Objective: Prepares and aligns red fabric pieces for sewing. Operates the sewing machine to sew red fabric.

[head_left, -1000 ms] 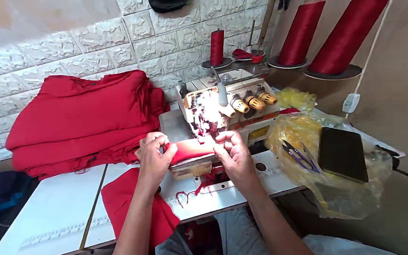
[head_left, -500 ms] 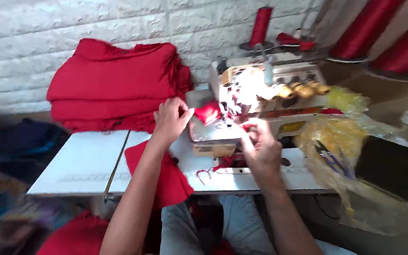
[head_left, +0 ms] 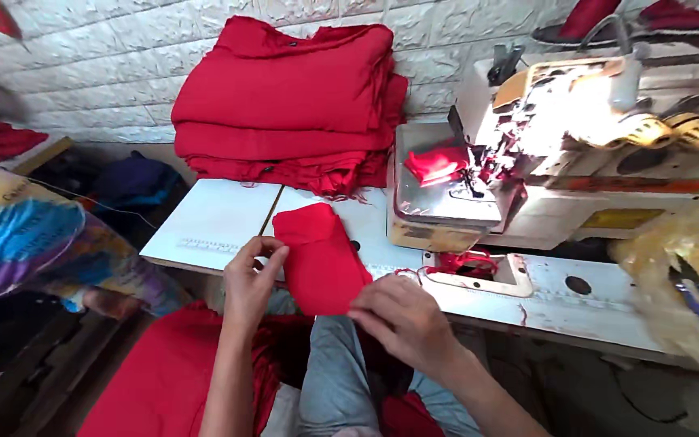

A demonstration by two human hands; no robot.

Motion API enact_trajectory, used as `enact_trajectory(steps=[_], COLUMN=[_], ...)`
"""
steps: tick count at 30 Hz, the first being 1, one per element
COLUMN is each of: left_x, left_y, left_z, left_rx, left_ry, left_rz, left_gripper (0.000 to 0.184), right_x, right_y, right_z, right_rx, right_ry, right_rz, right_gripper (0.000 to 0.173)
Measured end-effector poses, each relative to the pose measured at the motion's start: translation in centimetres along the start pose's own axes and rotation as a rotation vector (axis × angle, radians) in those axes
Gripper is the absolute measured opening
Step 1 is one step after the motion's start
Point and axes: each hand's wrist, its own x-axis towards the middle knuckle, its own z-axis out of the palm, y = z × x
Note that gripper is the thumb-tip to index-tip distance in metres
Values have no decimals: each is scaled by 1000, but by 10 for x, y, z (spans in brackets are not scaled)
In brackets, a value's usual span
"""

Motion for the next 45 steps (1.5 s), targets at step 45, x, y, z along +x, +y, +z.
enact_trajectory(steps=[45], left_x=[-41], left_y=[5], left_z=[36], left_rx=[325], left_ry=[251], left_rz=[551], left_gripper=[37], right_x=[77], right_y=[5], right_z=[3], right_rx=[357], right_ry=[-623], right_rz=[578], right_gripper=[23])
